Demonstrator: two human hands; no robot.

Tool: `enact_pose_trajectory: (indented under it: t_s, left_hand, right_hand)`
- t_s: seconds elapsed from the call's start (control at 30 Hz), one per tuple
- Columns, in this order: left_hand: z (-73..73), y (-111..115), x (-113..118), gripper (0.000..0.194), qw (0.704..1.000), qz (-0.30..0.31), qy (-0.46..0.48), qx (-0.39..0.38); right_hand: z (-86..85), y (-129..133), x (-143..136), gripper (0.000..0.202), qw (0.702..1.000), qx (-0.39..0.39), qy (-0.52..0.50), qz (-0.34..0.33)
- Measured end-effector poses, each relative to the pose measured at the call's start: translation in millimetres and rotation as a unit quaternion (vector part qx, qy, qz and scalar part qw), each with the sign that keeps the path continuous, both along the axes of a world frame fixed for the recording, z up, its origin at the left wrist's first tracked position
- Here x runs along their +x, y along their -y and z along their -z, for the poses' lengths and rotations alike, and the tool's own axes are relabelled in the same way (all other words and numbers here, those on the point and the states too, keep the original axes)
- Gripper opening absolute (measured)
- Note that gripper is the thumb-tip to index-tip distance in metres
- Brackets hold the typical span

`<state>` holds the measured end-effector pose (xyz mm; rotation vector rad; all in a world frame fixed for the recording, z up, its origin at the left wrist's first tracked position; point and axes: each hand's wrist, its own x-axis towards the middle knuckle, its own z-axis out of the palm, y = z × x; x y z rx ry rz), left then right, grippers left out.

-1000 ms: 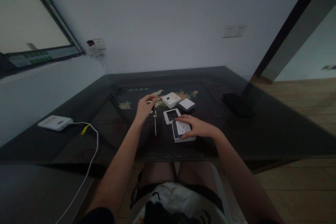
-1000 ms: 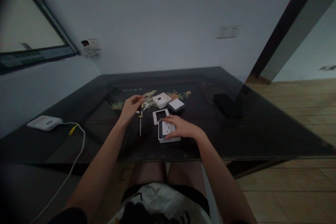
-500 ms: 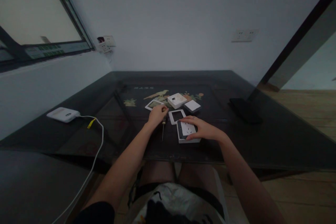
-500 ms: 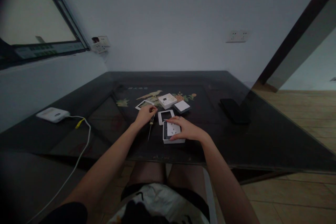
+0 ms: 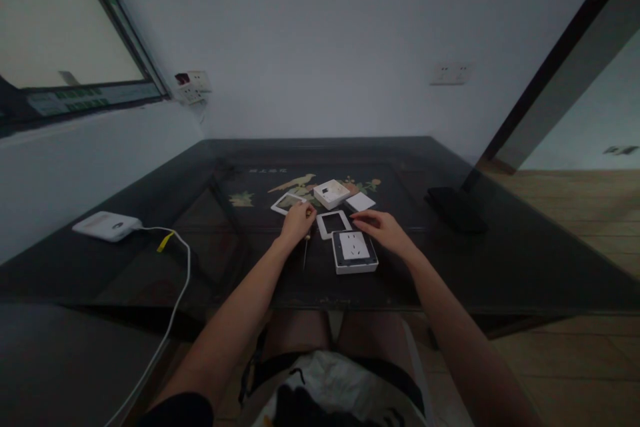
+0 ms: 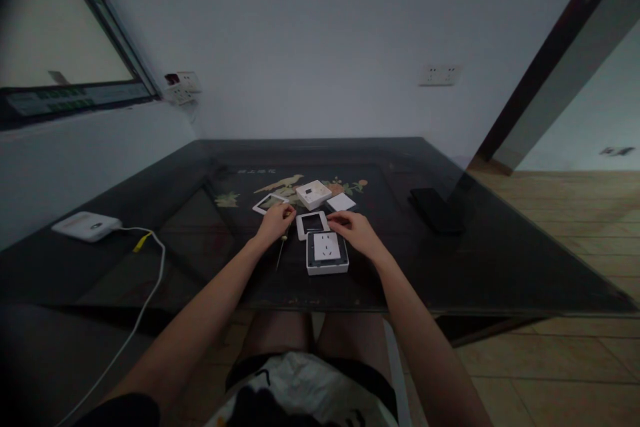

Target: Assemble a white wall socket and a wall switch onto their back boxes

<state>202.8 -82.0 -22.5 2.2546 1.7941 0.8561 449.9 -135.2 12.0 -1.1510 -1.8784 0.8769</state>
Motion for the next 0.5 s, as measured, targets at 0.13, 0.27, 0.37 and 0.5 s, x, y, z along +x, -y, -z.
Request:
enact_pose_trajectory:
  t_s: [0.13,0.27,0.37,0.5]
  left_hand:
    - [-4.3,2,0,0.015,1.000,0.002,-0.007,0.020]
    - [-15.3,10,-3,0.018,0.998,0.056,-0.010,0.038]
    - [-22.4,18,-7,0.032,0.990,0.141,-0.012,0.013]
    - [-23.4,25,-7,0.066,0.978,0.197,-0.046,-0.056]
  right_hand:
    - [3.6,-4,0,0.024,0.998,0.031,-0.010,0.048]
    - [8.1,-7,0,0.027,0.997,0.036,-0.021,0.060]
    - [11.6,-10,1,0.029,0.997,0.029,-0.030,0.057]
    - [17.0,-13,1,0.031,0.998,0.023,-0.037,0.055]
